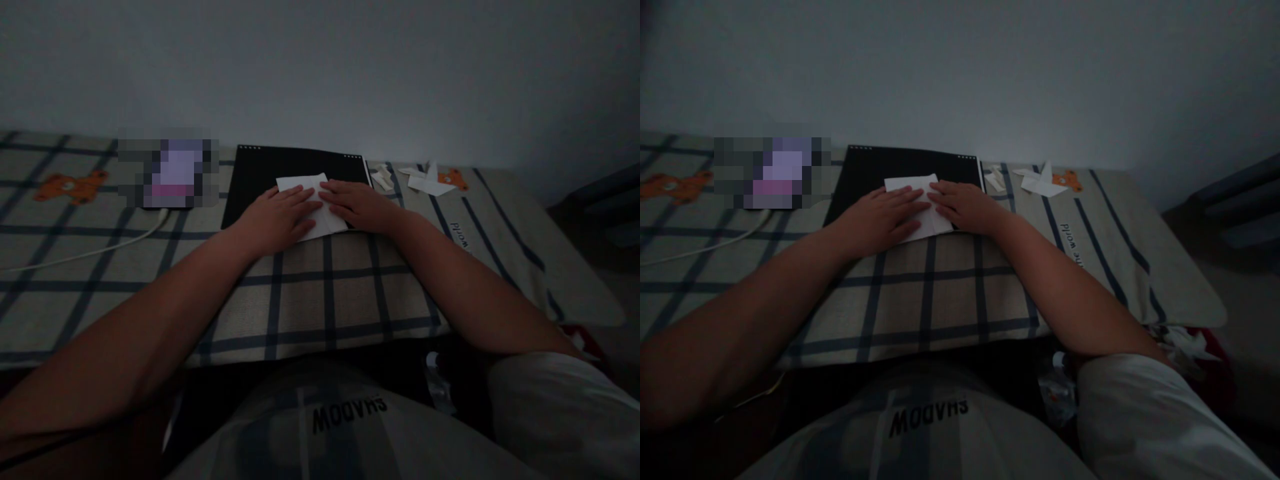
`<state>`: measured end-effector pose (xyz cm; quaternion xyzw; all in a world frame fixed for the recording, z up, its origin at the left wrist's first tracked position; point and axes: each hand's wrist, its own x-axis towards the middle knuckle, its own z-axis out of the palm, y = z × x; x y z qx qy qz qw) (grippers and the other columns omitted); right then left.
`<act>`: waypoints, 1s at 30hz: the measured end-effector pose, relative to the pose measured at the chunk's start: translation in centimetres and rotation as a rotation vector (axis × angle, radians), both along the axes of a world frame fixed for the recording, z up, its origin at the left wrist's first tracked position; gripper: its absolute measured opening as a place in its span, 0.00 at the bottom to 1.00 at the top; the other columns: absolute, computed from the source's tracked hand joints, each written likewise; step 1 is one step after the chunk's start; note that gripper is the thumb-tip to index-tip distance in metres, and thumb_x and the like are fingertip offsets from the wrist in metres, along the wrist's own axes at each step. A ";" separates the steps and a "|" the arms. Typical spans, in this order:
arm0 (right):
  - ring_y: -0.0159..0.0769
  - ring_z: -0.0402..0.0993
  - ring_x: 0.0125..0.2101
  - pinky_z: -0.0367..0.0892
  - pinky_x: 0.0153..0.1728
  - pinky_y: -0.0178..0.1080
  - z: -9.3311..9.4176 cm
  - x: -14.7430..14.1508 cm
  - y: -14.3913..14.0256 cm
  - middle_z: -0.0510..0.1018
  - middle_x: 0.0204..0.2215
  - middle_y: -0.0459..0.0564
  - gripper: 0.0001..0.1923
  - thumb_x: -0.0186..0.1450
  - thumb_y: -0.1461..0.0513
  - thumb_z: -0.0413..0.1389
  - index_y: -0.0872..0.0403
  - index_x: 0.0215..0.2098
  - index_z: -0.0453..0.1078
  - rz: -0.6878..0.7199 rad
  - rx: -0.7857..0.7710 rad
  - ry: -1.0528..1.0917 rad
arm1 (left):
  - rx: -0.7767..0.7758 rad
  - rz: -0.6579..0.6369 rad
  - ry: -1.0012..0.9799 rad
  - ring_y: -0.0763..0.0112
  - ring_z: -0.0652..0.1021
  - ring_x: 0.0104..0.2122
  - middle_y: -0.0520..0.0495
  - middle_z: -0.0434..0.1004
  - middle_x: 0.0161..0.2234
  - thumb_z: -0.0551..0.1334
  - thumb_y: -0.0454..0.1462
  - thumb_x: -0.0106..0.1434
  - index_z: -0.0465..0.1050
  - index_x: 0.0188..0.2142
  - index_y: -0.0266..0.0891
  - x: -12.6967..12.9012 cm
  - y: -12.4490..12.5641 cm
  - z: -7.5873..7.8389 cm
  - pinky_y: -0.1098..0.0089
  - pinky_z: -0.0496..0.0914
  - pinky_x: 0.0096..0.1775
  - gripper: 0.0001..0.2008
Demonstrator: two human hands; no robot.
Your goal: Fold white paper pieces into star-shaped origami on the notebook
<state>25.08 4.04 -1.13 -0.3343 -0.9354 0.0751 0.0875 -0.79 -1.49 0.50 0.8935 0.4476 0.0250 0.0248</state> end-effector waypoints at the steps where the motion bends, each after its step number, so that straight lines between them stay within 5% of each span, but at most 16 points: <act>1: 0.47 0.61 0.76 0.56 0.76 0.58 0.0 0.0 0.0 0.64 0.77 0.54 0.28 0.81 0.55 0.45 0.52 0.75 0.66 0.002 0.005 0.001 | 0.001 0.001 0.000 0.54 0.62 0.77 0.41 0.60 0.78 0.50 0.46 0.80 0.64 0.75 0.46 0.0 0.0 0.0 0.46 0.56 0.74 0.28; 18: 0.53 0.60 0.76 0.59 0.74 0.61 0.6 -1.1 -0.7 0.64 0.77 0.56 0.29 0.81 0.56 0.44 0.55 0.75 0.66 -0.136 0.025 -0.052 | 0.006 0.011 -0.078 0.54 0.63 0.77 0.44 0.60 0.78 0.51 0.42 0.79 0.66 0.74 0.49 -0.4 0.4 0.1 0.36 0.44 0.76 0.27; 30: 0.54 0.60 0.76 0.58 0.74 0.60 0.7 -1.8 -1.4 0.63 0.77 0.57 0.29 0.80 0.57 0.44 0.57 0.75 0.66 -0.168 0.023 -0.073 | -0.011 -0.008 -0.064 0.51 0.61 0.77 0.39 0.60 0.78 0.49 0.42 0.79 0.66 0.74 0.39 -0.4 0.6 -0.1 0.41 0.51 0.76 0.29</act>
